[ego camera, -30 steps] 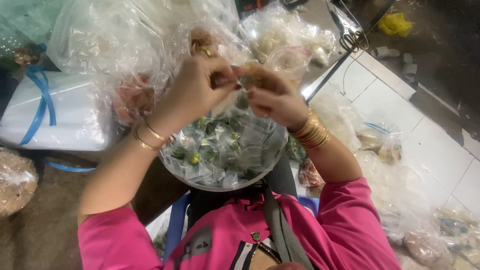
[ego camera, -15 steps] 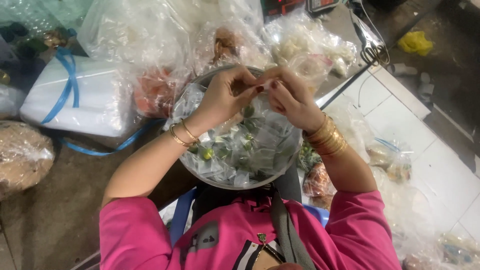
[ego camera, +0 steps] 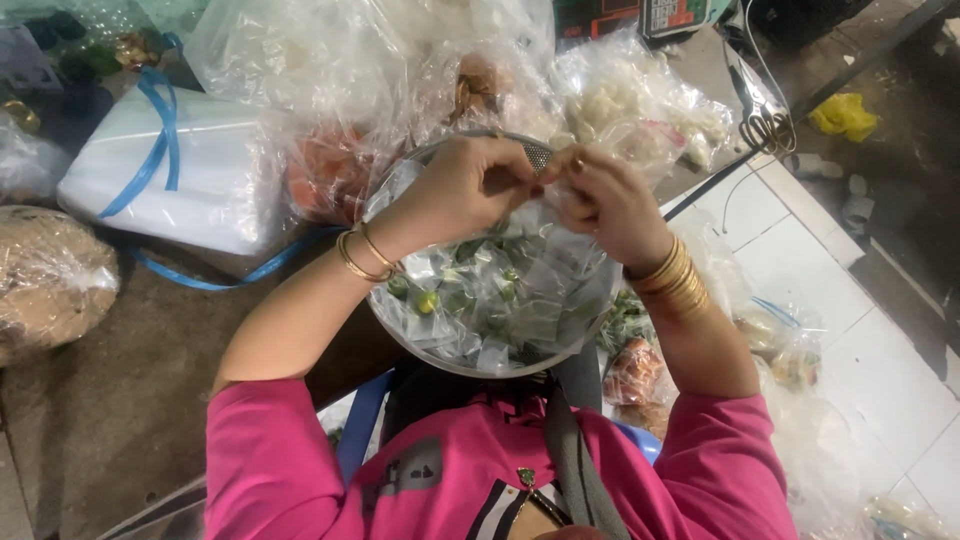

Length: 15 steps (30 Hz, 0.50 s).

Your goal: Tying small plastic bags containing food items and placing them into a metal bowl for organization.

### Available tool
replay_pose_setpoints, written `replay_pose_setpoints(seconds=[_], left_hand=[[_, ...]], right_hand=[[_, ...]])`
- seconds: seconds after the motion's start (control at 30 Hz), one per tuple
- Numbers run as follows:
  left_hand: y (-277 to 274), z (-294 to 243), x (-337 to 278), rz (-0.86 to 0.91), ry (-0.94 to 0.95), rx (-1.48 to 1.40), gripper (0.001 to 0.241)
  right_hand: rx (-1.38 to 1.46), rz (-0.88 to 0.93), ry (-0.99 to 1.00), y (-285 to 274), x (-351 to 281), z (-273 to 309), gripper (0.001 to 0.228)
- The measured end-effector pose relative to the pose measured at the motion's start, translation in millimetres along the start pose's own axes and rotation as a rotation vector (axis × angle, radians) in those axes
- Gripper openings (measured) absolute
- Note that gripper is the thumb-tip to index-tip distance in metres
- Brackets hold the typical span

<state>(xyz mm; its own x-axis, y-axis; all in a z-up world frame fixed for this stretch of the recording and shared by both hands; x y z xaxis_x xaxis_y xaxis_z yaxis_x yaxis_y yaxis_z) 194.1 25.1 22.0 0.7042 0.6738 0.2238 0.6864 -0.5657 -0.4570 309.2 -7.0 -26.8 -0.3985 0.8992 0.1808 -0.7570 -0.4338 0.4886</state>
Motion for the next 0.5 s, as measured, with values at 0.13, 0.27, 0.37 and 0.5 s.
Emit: replay_pose_setpoints(seconds=[0.13, 0.27, 0.37, 0.5], left_hand=[[-16, 7, 1, -0.161, -0.027, -0.034, 0.002], [-1, 26, 4, 0.064, -0.106, -0.487, 0.004], [12, 8, 0, 0.149, 0.068, -0.371, 0.008], [4, 6, -2, -0.04, 0.068, 0.027, 0.009]], right_hand=[[-1.392, 0.201, -0.719, 47, -21, 32, 0.015], [-0.376, -0.033, -0.053, -32, 5, -28, 0.019], [0.034, -0.158, 0.152, -50, 9, -40, 0.024], [0.164, 0.03, 0.02, -23, 13, -16, 0.023]])
Point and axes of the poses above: each hand's wrist, its own x-axis towards the middle knuckle, its own y-axis out of the palm, z = x × y, the point moved 10 cm from there along x, towards the middle knuckle, and after that the axes turned 11 degrees about -y, right-handed, at the moved point
